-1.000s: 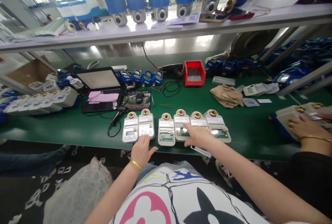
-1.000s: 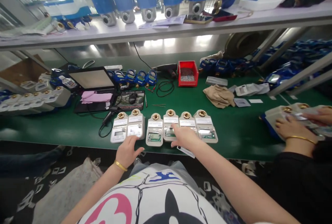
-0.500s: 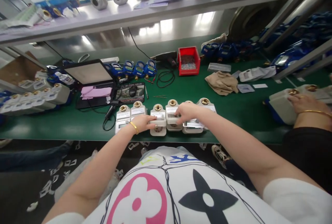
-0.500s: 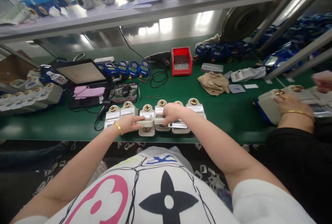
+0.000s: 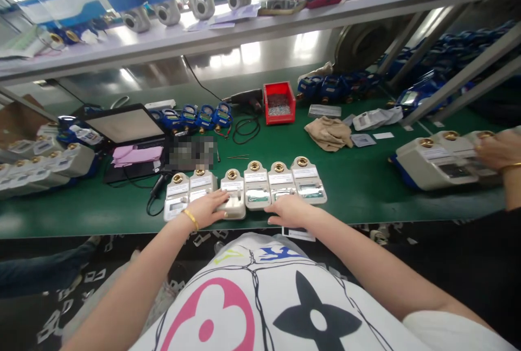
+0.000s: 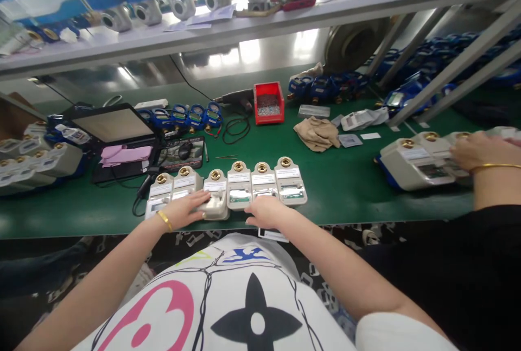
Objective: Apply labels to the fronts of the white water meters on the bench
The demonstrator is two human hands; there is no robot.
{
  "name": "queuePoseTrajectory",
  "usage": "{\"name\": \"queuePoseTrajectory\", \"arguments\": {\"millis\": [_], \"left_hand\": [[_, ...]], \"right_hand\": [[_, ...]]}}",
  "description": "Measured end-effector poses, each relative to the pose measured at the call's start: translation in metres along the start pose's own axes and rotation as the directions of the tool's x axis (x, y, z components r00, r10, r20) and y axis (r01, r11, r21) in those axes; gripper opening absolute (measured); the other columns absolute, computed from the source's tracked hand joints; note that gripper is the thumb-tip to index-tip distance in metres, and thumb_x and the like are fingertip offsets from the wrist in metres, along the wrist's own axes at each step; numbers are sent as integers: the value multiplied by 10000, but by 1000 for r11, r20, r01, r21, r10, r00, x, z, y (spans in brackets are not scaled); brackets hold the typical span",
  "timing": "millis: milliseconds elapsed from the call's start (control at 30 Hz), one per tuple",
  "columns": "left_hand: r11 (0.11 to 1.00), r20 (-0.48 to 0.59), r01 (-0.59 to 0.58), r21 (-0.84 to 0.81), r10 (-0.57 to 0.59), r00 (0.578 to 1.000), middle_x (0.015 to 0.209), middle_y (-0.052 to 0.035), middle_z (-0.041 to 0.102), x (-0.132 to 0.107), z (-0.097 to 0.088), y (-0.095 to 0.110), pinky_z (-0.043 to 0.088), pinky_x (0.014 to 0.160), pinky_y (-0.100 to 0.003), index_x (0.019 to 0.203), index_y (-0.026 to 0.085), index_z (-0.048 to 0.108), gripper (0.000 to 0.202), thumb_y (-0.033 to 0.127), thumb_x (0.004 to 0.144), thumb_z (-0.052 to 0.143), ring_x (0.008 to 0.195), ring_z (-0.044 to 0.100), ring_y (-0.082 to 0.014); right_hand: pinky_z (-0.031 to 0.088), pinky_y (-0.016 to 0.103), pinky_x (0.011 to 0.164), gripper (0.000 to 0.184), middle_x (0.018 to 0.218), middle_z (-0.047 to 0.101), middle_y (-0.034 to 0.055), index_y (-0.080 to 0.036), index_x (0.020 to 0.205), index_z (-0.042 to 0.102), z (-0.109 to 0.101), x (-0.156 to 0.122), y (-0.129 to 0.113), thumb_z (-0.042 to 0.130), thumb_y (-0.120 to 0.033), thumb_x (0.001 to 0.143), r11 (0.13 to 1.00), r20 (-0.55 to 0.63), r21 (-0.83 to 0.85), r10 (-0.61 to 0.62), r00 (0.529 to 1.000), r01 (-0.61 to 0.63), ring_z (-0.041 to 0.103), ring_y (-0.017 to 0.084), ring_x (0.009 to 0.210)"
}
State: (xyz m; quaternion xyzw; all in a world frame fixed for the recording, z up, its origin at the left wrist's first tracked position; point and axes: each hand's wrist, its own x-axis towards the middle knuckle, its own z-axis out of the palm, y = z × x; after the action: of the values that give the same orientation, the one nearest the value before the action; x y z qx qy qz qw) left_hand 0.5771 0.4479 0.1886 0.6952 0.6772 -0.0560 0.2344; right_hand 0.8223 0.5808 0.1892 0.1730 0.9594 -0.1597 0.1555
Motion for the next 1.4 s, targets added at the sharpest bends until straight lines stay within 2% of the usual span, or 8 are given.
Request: {"name": "queuePoseTrajectory", "arguments": {"millis": [167,300,433,667,933,1133,1267,1400], "left_hand": [[982,-318,12,190,50,947,1279,-145,484,-8,37,22,363,1020,-408,1181,94,519,388,224,816,496,1218,406,-269],[979,-489,-101,176,176,854,1186,-136,545,29,33,60,361,1017,-412,1165,105,512,423,331,811,555,1168,438,-270],[965,-343,-231,124,260,903,1240,-168,485,79,21,101,312,1043,-419,1214,66,448,717,403,647,729,1188,395,-301],[984,-189,-170,61,178,966,1014,-116,613,118,-12,100,450,849,-383,1120,140,526,355,298,803,538,970,558,-263],[985,-135,-170,38,174,975,1061,-126,603,120,-18,100,435,875,-400,1159,144,525,402,304,791,541,1013,540,-280],[981,-126,-191,29,193,973,1075,-130,595,118,-19,100,424,890,-400,1173,124,515,409,286,797,531,1017,527,-280],[981,-120,-190,26,192,974,1095,-118,589,118,-19,98,414,907,-393,1182,136,509,408,294,805,519,1035,520,-272],[983,-121,-181,33,184,975,1101,-118,586,118,-19,97,416,912,-391,1188,144,506,410,300,808,514,1048,518,-267]], "right_hand": [[445,296,609,641,824,682,105,-203,1324,383,21,-36,35,591,-448,769,933,-194,47,358,913,-356,642,279,781],[447,331,603,867,794,676,164,-84,1352,319,29,-30,50,730,-375,646,944,-150,-5,326,933,-330,639,325,738],[438,324,619,713,831,674,147,-125,1222,502,19,-20,60,720,-429,615,959,-170,46,283,944,-279,630,314,770],[393,202,595,340,739,662,6,-263,936,688,-22,-16,100,547,-519,762,919,-228,299,332,915,-259,609,154,743],[394,266,580,1038,889,662,91,-217,1397,234,18,-60,116,762,-478,542,883,-167,106,468,868,-456,622,285,803],[416,278,611,895,1034,626,121,-177,1327,351,27,-55,123,743,-438,566,935,-164,55,355,920,-351,614,278,842],[390,235,565,785,835,664,39,-201,1229,503,4,-55,143,746,-470,532,920,-120,275,322,939,-281,613,219,739],[381,214,539,579,623,622,-2,-138,1121,617,-6,-52,164,672,-465,647,729,-86,646,366,927,-227,571,150,592]]}}
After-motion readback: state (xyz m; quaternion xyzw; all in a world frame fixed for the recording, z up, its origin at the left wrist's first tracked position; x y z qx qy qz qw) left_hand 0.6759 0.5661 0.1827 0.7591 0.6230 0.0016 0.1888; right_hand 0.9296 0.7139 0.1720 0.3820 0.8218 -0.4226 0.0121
